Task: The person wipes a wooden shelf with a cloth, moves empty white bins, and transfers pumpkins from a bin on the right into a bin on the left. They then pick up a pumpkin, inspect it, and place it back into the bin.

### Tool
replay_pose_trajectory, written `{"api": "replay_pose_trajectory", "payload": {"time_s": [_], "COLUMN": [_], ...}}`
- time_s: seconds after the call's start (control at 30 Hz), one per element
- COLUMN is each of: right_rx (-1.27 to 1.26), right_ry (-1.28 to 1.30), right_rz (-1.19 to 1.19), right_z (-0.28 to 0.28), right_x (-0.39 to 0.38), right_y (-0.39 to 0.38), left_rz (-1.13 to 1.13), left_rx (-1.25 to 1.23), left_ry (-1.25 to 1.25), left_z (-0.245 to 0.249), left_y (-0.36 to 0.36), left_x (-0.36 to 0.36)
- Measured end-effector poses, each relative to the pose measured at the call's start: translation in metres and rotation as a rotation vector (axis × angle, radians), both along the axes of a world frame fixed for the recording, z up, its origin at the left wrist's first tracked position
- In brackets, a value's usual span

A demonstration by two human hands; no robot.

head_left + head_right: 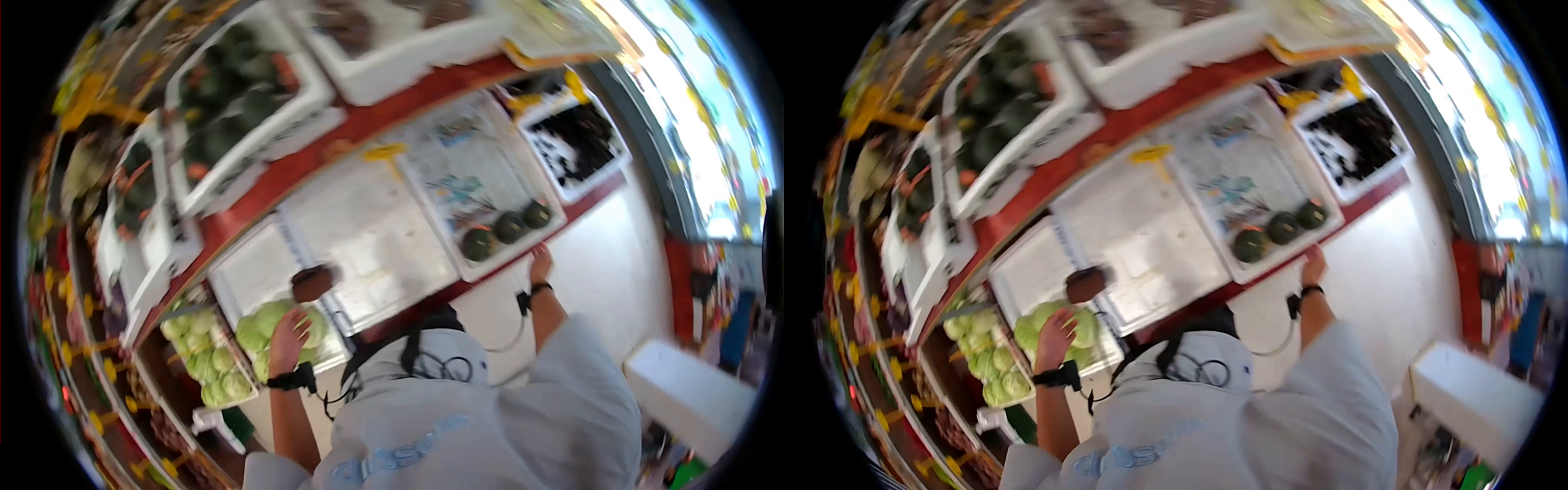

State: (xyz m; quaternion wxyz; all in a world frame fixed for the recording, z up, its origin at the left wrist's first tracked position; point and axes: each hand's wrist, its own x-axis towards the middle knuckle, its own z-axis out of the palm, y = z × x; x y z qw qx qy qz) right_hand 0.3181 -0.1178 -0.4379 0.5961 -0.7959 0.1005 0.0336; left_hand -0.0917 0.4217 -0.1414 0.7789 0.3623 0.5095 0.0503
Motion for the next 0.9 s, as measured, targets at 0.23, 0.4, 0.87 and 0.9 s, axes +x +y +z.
{"api": "replay_pose_trajectory", "payload": {"time_s": [0.23, 0.4, 0.87, 0.9], "right_rx": [-0.494, -0.147, -0.240, -0.233], "right_ry": [0.039, 0.352, 0.649, 0.662], "right_rz": [0.178, 0.157, 0.225, 0.199], "right_z": [0.085, 0.067, 0.166, 0.169], "right_x": [-0.089, -0.131, -0.267, -0.281], "right_y": [0.063, 0.080, 0.091, 0.081], "left_rz": [0.084, 0.048, -0.315, -0.329], "left_rx": [0.501, 0.929, 1.490, 1.587], "left_ry": [-0.002, -0.002, 0.565, 0.558], "left_z": [0.076, 0.181, 0.213, 0.206], "left_y": [0.101, 0.211, 0.518, 0.524], "left_x": [-0.041, -0.053, 0.025, 0.036]}}
